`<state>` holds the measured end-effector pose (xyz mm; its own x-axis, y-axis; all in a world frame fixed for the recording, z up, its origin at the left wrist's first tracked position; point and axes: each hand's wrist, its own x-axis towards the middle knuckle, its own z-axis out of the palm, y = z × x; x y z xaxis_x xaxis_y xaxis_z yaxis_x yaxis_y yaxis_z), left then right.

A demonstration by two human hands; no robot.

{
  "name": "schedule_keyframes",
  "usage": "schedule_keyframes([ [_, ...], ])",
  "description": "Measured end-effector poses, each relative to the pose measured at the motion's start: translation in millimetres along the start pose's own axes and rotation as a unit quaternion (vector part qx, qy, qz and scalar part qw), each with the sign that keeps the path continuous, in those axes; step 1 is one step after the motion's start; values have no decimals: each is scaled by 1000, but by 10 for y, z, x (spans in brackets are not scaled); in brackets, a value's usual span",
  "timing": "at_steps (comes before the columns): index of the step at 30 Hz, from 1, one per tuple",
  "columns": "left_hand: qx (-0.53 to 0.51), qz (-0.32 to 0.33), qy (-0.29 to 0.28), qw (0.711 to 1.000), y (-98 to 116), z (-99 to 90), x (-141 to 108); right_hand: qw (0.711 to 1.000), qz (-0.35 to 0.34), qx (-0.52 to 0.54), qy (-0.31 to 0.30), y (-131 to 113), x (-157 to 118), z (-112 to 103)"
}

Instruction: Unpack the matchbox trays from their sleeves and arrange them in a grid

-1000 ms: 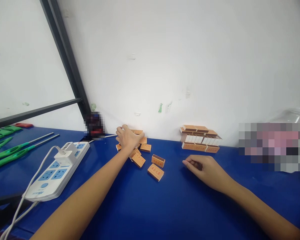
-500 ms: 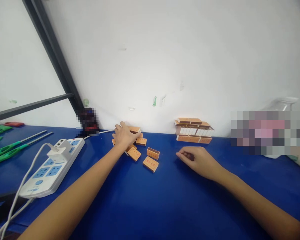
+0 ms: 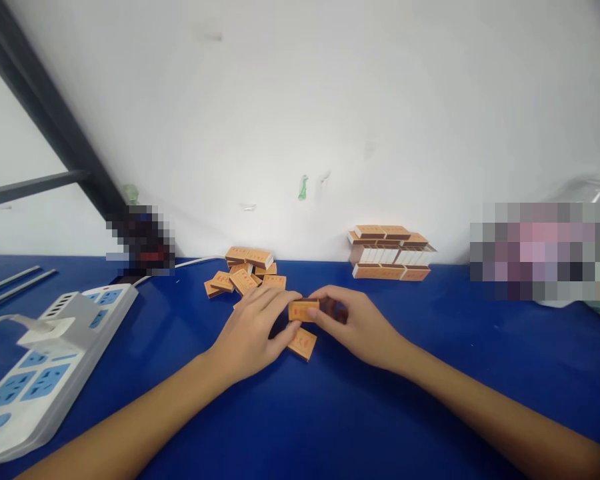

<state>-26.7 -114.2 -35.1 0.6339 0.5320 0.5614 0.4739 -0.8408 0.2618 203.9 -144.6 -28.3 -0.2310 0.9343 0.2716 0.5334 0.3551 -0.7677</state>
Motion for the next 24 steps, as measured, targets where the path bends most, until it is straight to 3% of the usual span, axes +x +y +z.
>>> schedule_keyframes([
  [6, -31, 21, 74, 997, 14, -16, -49, 977, 102, 182, 45, -67, -97, -34],
  [9, -32, -3, 107, 994, 76, -19, -33, 960, 132, 232, 84, -131, -143, 34],
  [14, -28, -13, 153, 988, 121, -38, -5, 948, 156, 263, 93, -182, -181, 90],
  [19, -4, -63, 208, 976, 92, -65, -12, 906, 158, 306, 247, -156, -227, 69],
  [21, -10, -72, 207, 976, 89, -61, -24, 905, 167, 329, 211, -210, -270, 71],
  [24, -39, -68, 176, 981, 108, -52, -42, 917, 190, 350, 36, -331, -331, 91],
])
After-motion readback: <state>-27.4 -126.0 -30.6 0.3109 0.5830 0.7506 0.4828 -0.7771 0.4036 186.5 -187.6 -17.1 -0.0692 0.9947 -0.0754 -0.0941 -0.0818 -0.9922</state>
